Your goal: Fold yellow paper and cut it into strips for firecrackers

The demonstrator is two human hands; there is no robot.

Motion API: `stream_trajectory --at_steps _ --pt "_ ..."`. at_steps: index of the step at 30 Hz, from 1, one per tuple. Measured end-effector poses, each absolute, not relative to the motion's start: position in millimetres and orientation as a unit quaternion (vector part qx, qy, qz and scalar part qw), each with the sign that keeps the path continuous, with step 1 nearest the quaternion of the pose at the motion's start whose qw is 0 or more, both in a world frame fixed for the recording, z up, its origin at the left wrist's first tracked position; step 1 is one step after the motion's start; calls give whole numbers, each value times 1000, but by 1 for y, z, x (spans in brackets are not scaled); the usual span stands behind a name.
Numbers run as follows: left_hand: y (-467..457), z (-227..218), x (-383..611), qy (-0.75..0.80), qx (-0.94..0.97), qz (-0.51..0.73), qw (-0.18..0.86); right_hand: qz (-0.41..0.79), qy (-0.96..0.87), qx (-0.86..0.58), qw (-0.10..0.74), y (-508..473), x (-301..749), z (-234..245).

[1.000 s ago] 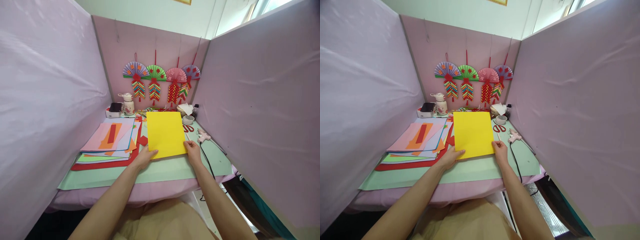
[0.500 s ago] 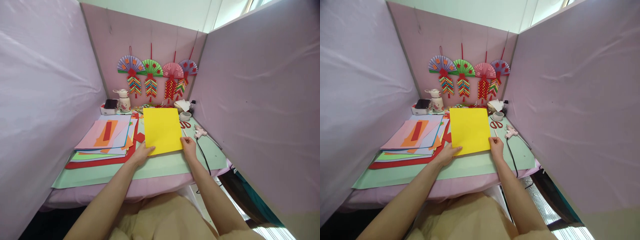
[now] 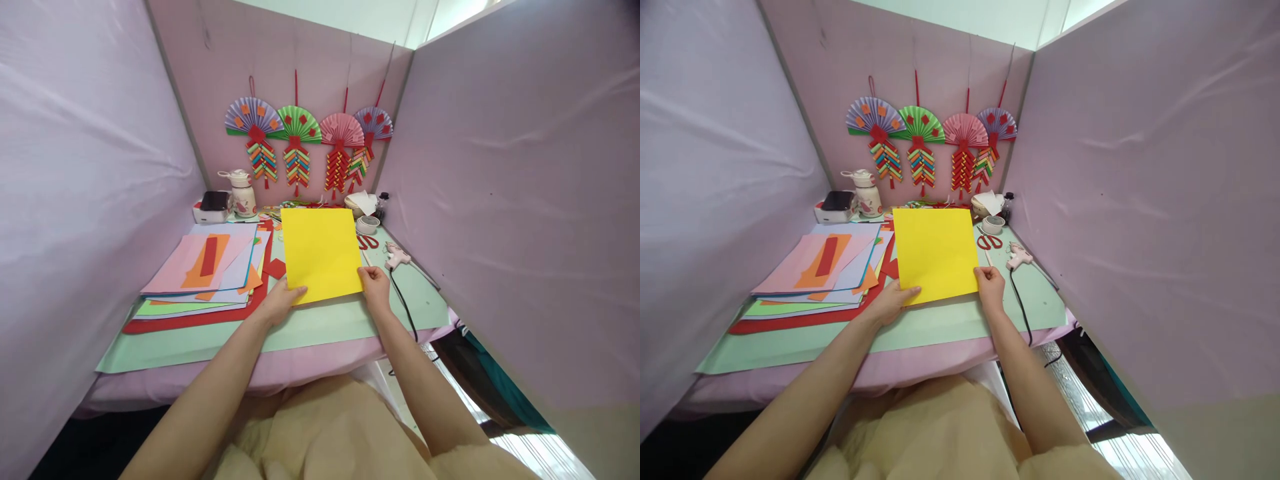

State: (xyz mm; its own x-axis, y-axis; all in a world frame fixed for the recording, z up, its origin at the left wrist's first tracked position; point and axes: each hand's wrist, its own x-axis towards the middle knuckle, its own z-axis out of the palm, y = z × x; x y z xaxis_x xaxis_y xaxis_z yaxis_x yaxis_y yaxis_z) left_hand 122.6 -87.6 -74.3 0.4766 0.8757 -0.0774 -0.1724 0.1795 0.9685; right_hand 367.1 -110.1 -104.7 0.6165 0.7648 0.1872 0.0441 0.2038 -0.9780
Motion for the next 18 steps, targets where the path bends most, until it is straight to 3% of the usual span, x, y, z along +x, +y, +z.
stream_trajectory --at_steps 18 --pt "-93 -69 124 322 507 388 699 251 -366 -580 683 -115 364 -99"
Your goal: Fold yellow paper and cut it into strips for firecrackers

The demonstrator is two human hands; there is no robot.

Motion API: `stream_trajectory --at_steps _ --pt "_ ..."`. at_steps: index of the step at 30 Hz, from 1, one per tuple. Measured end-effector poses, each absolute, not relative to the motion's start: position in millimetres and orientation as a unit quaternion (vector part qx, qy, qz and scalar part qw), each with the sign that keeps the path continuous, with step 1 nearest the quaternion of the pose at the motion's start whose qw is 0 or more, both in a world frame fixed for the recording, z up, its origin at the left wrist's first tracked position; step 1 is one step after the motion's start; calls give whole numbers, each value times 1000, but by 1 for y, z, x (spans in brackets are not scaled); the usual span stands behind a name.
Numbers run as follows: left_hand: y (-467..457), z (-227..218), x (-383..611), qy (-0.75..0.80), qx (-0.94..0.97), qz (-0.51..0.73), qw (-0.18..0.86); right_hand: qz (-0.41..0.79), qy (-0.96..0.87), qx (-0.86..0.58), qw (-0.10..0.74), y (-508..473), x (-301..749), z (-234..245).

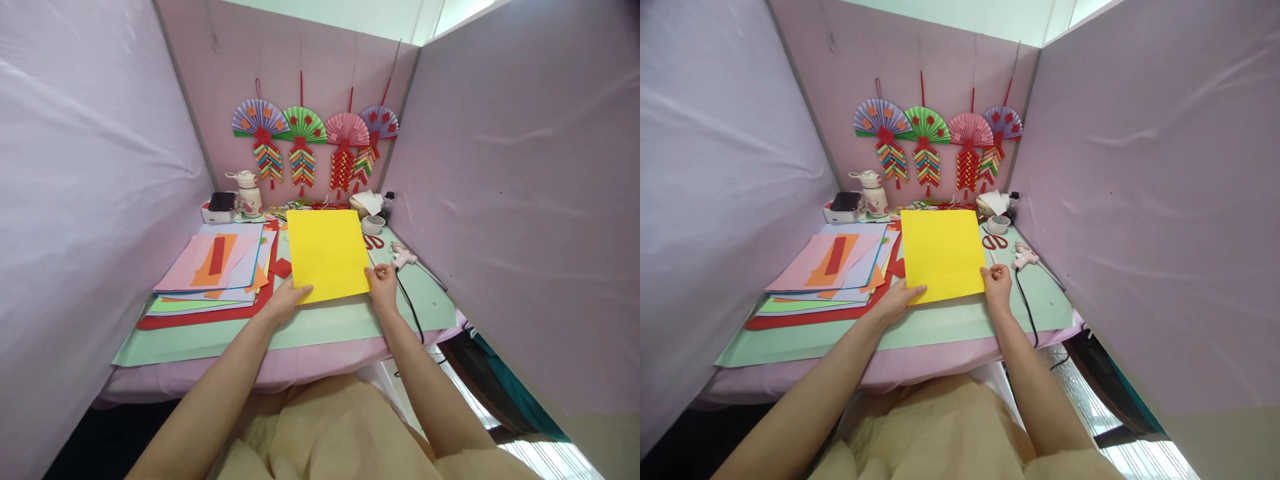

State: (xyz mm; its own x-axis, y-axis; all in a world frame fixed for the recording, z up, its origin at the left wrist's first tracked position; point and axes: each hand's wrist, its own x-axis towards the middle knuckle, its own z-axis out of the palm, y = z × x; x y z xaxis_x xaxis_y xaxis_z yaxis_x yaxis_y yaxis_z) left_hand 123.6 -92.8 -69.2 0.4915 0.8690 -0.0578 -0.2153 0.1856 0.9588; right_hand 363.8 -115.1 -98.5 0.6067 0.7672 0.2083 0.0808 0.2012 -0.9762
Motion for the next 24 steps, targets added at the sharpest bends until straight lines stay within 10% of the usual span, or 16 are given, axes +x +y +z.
stream_trajectory --at_steps 7,15,24 --pt "-103 -63 114 416 559 394 599 248 -378 -602 658 -125 361 -88" --pt "-161 -65 127 417 834 347 106 238 -392 -661 594 -134 371 -92" --pt "-167 -88 198 379 915 121 61 152 -463 -714 503 -138 371 -89"
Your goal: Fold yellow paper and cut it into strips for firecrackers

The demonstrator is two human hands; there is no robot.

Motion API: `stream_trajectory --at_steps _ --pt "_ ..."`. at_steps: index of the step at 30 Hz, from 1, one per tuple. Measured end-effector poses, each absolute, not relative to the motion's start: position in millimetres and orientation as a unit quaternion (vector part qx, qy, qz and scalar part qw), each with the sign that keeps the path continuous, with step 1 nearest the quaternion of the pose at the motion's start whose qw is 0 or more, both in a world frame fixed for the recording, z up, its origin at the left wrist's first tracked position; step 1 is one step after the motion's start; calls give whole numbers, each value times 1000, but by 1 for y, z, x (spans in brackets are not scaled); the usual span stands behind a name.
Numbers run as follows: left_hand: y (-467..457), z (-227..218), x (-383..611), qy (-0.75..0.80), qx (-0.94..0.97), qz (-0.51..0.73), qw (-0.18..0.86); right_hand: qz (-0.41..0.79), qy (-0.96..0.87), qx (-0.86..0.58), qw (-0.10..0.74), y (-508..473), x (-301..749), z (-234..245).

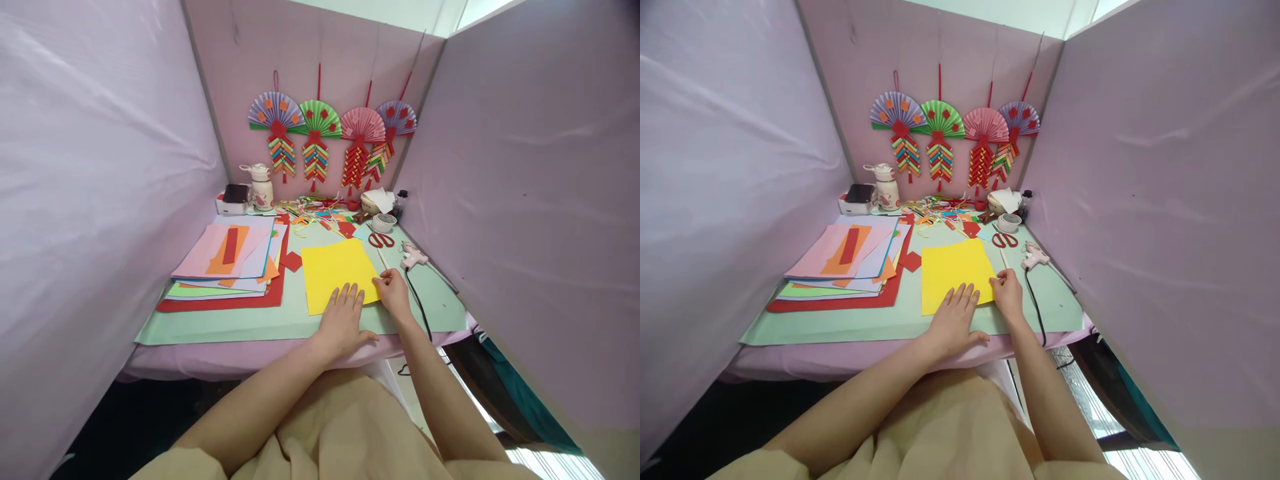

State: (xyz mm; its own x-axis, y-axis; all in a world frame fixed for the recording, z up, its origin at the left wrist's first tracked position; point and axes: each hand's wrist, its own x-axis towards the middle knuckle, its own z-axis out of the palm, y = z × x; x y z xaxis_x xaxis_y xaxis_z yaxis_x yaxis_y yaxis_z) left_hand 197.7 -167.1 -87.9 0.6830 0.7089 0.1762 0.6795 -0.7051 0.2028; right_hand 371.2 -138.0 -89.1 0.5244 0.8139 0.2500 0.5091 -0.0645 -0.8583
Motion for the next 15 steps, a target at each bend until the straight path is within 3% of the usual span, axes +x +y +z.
stream_trajectory --at_steps 15 --pt "-168 -94 198 404 906 105 65 100 -493 -744 440 -140 369 -92"
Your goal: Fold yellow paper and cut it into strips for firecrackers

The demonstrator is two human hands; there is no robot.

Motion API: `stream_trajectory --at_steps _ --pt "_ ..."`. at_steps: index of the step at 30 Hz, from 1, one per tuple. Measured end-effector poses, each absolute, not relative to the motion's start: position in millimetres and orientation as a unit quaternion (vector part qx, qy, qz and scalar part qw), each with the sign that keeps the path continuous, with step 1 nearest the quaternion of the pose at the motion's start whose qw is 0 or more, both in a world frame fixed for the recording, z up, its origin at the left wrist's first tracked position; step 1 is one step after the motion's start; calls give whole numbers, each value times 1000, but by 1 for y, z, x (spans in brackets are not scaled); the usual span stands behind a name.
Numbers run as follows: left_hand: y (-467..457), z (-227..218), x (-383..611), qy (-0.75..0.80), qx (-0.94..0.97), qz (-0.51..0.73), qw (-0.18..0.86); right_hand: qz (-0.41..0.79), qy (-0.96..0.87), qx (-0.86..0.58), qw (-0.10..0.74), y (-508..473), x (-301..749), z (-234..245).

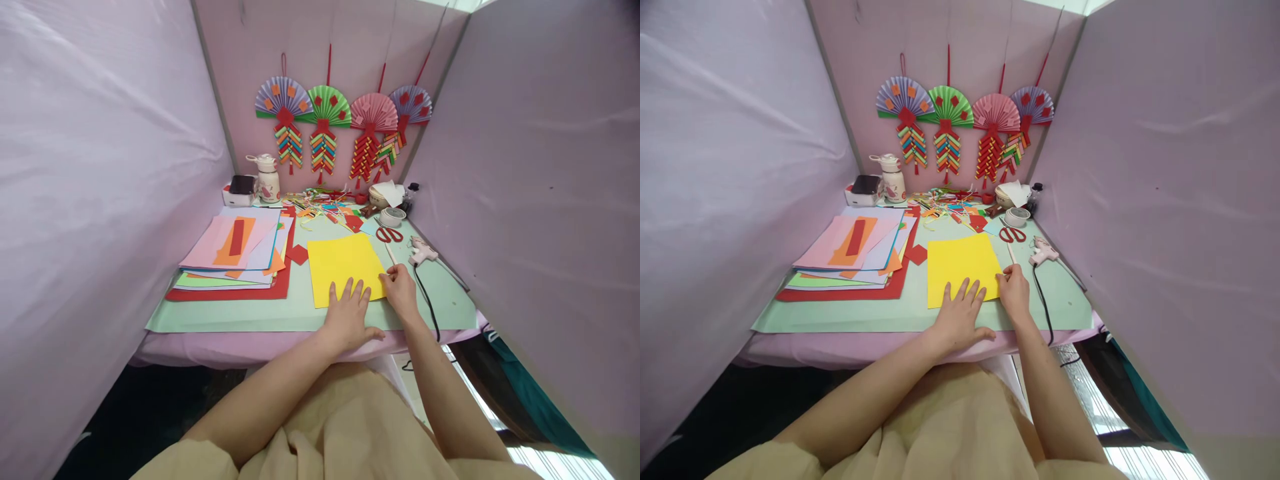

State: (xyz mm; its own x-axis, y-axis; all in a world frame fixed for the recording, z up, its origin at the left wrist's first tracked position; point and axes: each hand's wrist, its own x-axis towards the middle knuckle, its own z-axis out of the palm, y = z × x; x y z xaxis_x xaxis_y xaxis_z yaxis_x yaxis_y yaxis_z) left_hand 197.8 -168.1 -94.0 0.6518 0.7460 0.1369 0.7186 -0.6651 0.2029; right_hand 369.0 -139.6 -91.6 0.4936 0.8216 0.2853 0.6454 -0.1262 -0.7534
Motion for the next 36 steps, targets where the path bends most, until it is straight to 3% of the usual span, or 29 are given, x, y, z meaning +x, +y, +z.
stream_trajectory --at_steps 17,26,29,33,36 --pt "-166 -87 198 430 895 84 83 176 -449 -731 483 -135 377 -96" --pt "-168 -87 201 441 890 80 82 333 -440 -686 475 -141 382 -76" --pt "-170 -84 196 436 885 147 78 363 -436 -657 496 -142 381 -77" --pt "-158 -75 171 483 788 374 76 387 -423 -593 565 -143 383 -86" --pt "-135 -68 147 518 645 510 236 405 -401 -505 648 -141 386 -93"
